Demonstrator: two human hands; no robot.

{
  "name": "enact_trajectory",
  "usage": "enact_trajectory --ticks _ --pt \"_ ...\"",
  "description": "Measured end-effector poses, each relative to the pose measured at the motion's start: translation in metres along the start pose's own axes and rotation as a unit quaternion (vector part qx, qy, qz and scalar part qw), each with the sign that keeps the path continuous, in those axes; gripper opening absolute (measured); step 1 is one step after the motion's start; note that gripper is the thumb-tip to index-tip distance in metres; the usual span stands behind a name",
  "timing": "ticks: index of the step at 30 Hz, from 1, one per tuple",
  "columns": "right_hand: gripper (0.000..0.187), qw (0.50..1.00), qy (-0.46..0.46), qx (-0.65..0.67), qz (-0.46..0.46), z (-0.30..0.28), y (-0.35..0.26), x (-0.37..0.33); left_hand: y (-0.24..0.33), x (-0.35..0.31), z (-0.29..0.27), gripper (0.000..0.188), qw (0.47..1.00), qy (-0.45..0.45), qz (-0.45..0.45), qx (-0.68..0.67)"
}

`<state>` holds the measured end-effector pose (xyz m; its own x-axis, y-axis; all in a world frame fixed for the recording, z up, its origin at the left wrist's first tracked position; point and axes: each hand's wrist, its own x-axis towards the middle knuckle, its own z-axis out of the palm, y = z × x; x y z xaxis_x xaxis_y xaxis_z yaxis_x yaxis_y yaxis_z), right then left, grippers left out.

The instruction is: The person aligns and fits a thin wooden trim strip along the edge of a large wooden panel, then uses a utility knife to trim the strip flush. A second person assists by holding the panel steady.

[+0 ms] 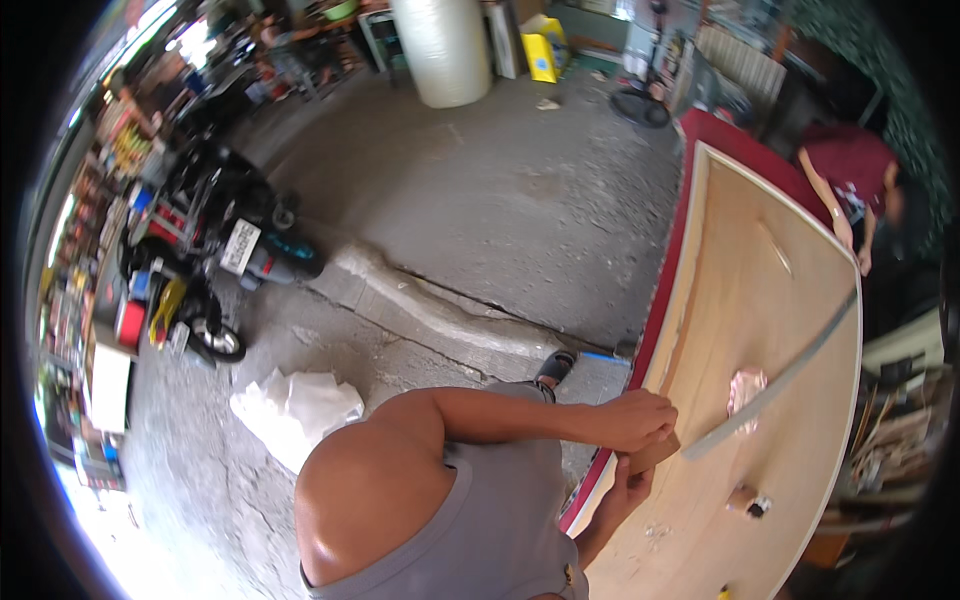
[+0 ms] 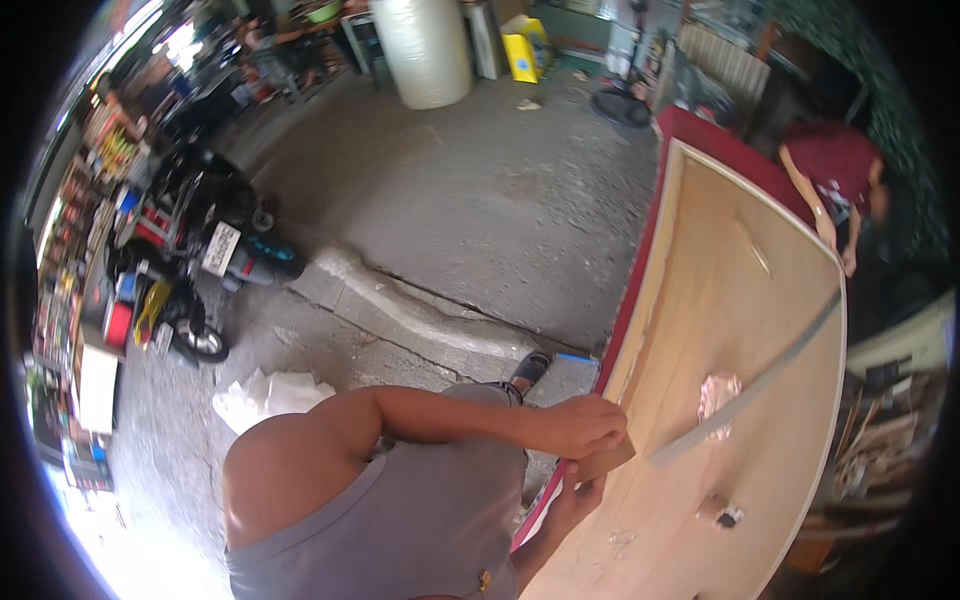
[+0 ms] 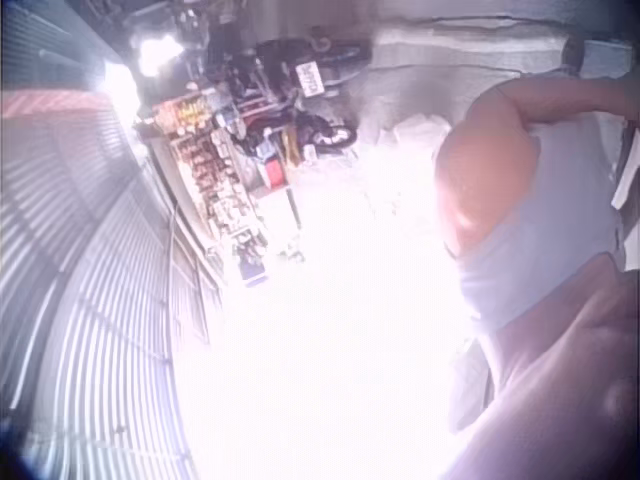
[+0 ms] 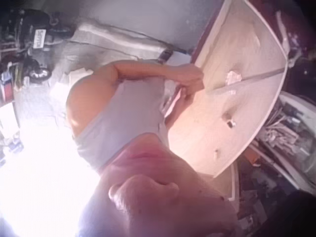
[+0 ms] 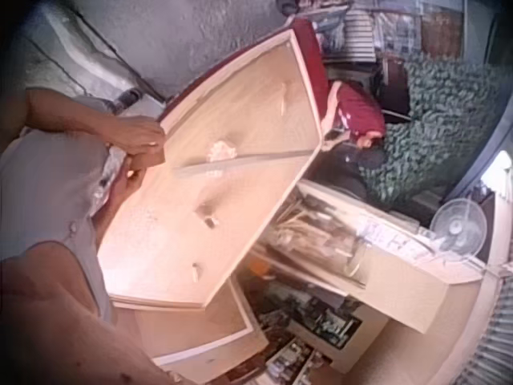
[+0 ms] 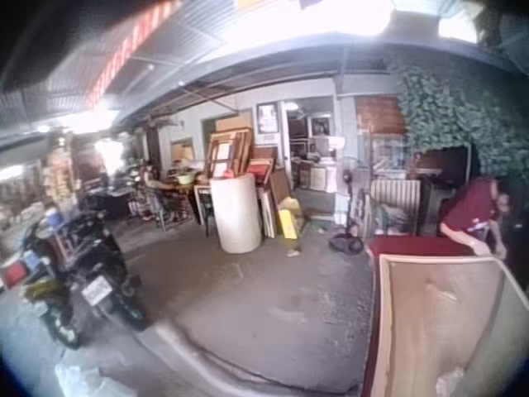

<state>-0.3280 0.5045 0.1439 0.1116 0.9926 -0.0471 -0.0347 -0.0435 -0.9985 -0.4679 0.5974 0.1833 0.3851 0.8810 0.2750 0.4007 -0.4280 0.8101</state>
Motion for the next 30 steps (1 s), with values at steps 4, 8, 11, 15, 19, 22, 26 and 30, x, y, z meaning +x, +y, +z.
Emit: enact_trajectory --ticks 4,8,11,15,19,22,26,30 --pt "0.042 0.994 -0.070 0.076 0.047 0.013 0.003 0.007 0.005 -0.019 -0.022 0.021 0.996 0.016 -0.084 0.016" --pt "0.034 0.983 -0.154 0.063 0.078 0.019 -0.008 0.024 -0.015 -0.024 -0.037 0.022 0.995 0.074 -0.050 0.035" --pt "0.030 0.977 -0.182 0.070 0.084 0.022 -0.011 0.035 -0.035 -0.021 -0.040 0.019 0.996 0.077 -0.037 0.032" --pt "0.032 0.973 -0.188 0.095 0.096 0.028 -0.011 0.047 -0.037 -0.013 -0.041 0.016 0.994 0.095 -0.053 -0.002" --pt "0.035 0.968 -0.205 0.093 0.106 0.032 -0.013 0.051 -0.032 -0.010 -0.040 0.017 0.990 0.084 -0.104 0.043" --pt "0.033 0.966 -0.225 0.064 0.113 0.026 -0.004 0.055 -0.032 -0.008 -0.042 0.019 0.987 0.070 -0.131 0.054" --pt "0.025 0.971 -0.207 0.066 0.096 0.032 -0.006 0.056 -0.032 -0.004 -0.047 0.020 0.983 0.034 -0.167 0.066" --pt "0.024 0.975 -0.195 0.057 0.085 0.037 0.000 0.058 -0.031 -0.003 -0.051 0.021 0.988 0.062 -0.129 0.062"
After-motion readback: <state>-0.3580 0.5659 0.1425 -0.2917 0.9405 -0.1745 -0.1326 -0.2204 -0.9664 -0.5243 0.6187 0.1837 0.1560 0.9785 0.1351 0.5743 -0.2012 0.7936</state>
